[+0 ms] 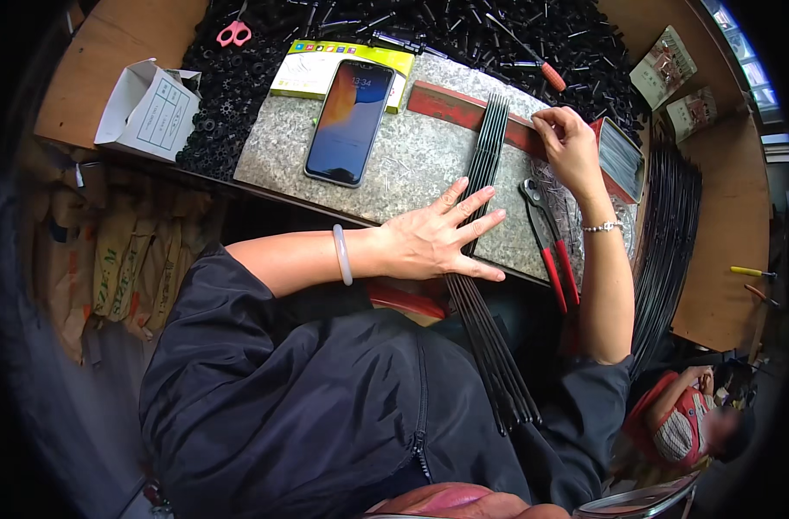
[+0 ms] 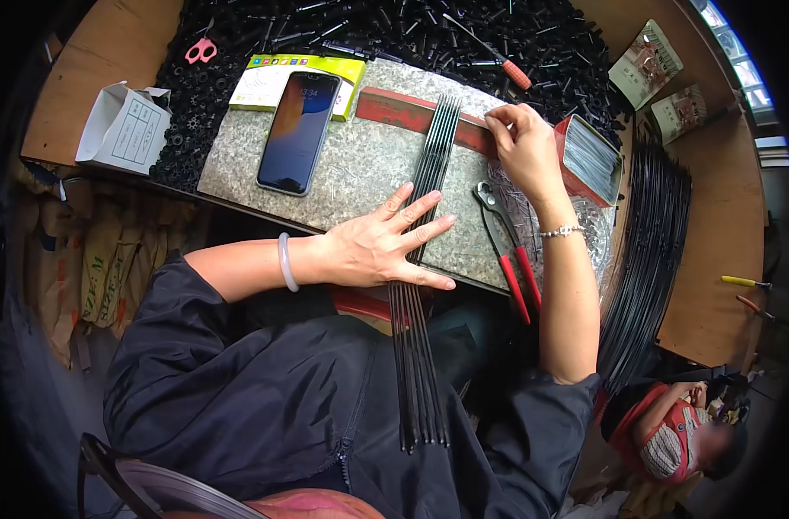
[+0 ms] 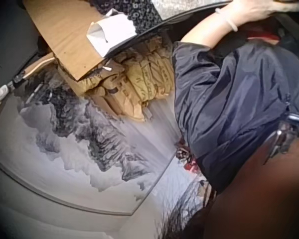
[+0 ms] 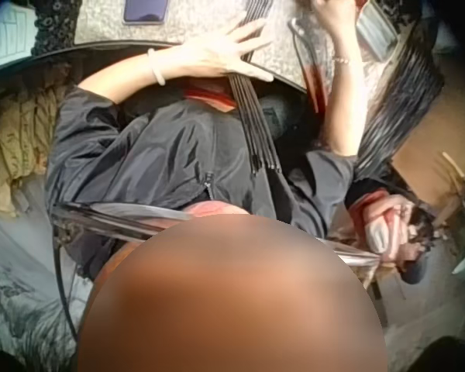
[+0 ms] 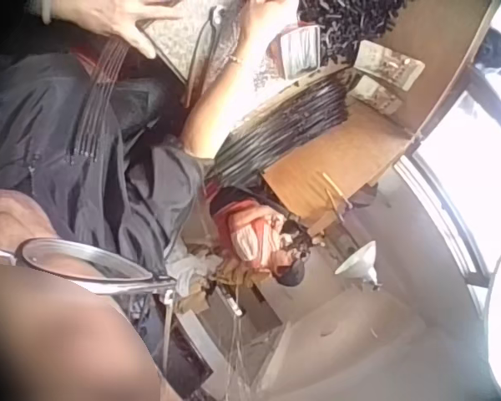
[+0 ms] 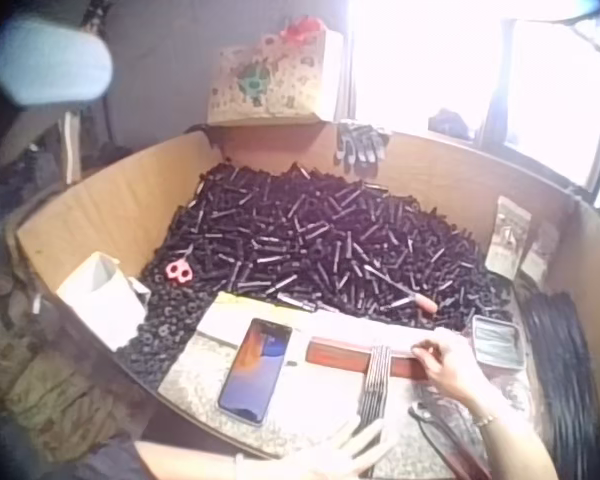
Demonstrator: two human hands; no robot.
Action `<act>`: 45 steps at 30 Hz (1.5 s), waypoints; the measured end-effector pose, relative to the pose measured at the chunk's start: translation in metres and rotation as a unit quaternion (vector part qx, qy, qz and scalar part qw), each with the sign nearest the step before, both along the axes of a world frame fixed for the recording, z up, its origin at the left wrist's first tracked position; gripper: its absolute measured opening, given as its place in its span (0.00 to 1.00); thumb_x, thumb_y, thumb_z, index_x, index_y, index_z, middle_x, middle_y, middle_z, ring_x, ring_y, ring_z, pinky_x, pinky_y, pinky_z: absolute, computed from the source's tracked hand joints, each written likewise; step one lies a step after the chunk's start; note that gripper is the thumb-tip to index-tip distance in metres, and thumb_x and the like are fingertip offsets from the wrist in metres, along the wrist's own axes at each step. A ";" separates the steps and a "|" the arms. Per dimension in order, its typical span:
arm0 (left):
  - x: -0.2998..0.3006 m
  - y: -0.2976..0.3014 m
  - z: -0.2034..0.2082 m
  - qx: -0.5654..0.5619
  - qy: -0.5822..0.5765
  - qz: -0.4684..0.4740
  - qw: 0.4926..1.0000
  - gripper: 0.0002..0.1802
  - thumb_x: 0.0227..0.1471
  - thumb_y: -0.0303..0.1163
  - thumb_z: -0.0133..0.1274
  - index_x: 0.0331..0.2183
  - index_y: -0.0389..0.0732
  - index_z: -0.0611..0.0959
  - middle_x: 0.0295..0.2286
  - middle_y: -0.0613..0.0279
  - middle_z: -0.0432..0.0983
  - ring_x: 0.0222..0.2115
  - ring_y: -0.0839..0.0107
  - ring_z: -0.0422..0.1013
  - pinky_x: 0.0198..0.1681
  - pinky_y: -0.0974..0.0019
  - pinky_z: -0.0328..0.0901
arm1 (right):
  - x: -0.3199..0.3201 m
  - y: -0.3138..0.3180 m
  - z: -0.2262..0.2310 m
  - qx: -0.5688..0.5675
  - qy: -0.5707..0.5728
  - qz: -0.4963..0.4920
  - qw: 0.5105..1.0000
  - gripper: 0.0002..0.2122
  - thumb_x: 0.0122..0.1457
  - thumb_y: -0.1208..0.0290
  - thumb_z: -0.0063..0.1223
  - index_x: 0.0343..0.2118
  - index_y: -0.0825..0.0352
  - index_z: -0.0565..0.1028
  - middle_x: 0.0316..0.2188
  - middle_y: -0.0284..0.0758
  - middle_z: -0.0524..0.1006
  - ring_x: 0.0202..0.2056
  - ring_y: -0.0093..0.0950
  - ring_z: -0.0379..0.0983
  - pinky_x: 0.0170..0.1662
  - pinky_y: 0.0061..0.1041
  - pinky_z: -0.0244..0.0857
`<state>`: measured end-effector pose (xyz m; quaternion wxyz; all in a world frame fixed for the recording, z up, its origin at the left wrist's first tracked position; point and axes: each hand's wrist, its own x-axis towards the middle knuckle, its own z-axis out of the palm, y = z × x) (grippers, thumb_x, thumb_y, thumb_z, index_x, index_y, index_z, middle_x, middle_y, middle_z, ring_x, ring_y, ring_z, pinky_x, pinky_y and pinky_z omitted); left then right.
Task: Assembling and bundling black wires into connectors at a manufacturing workstation.
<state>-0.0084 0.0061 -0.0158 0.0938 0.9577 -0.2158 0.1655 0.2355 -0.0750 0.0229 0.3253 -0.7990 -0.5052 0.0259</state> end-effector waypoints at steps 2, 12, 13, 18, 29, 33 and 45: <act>0.000 0.000 0.000 0.000 0.004 -0.002 1.000 0.34 0.50 0.32 0.41 0.56 0.77 0.60 0.55 0.44 0.56 0.57 0.41 0.52 0.56 0.35 0.49 | -0.001 0.004 -0.004 -0.011 0.000 -0.001 1.000 0.07 0.54 0.72 0.55 0.31 0.70 0.76 0.27 0.35 0.75 0.26 0.23 0.70 0.33 0.21 0.64; 0.001 0.003 0.002 -0.018 0.015 -0.004 1.000 0.38 0.46 0.30 0.45 0.56 0.78 0.60 0.56 0.43 0.54 0.57 0.40 0.53 0.56 0.35 0.50 | -0.001 0.009 -0.003 -0.034 0.020 -0.010 0.999 0.06 0.53 0.72 0.54 0.30 0.69 0.76 0.27 0.40 0.75 0.30 0.33 0.74 0.35 0.27 0.66; 0.001 0.003 0.001 -0.018 0.015 -0.005 1.000 0.38 0.46 0.30 0.45 0.56 0.78 0.60 0.56 0.43 0.54 0.57 0.40 0.53 0.56 0.35 0.50 | -0.001 0.009 -0.003 -0.032 0.019 -0.008 0.999 0.06 0.53 0.72 0.54 0.30 0.69 0.76 0.27 0.40 0.75 0.30 0.33 0.74 0.35 0.27 0.66; 0.001 0.002 0.001 -0.014 0.012 -0.001 1.000 0.37 0.47 0.31 0.44 0.56 0.78 0.60 0.56 0.42 0.54 0.57 0.40 0.53 0.55 0.35 0.50 | 0.001 0.008 -0.004 -0.035 0.019 -0.013 0.999 0.06 0.53 0.72 0.54 0.30 0.69 0.76 0.28 0.40 0.75 0.31 0.33 0.74 0.36 0.28 0.66; 0.000 0.003 -0.001 -0.010 0.008 0.004 1.000 0.36 0.49 0.31 0.42 0.56 0.78 0.59 0.56 0.43 0.54 0.57 0.42 0.53 0.57 0.36 0.49 | 0.004 0.010 -0.009 -0.031 0.005 0.003 0.999 0.07 0.55 0.71 0.54 0.31 0.71 0.75 0.26 0.34 0.75 0.27 0.21 0.71 0.34 0.20 0.65; 0.000 0.003 0.001 -0.005 0.016 0.003 1.000 0.36 0.49 0.31 0.42 0.56 0.78 0.59 0.56 0.44 0.54 0.57 0.42 0.53 0.57 0.37 0.48 | 0.006 0.011 -0.012 -0.031 0.007 0.003 1.000 0.07 0.55 0.71 0.54 0.31 0.71 0.75 0.25 0.33 0.75 0.27 0.19 0.69 0.33 0.19 0.64; 0.000 0.002 -0.002 -0.005 0.011 0.003 1.000 0.37 0.48 0.31 0.42 0.57 0.78 0.58 0.56 0.44 0.55 0.57 0.42 0.52 0.57 0.36 0.47 | 0.004 0.013 -0.010 -0.036 0.033 0.007 0.999 0.07 0.54 0.72 0.54 0.31 0.70 0.76 0.26 0.36 0.75 0.28 0.25 0.71 0.34 0.23 0.65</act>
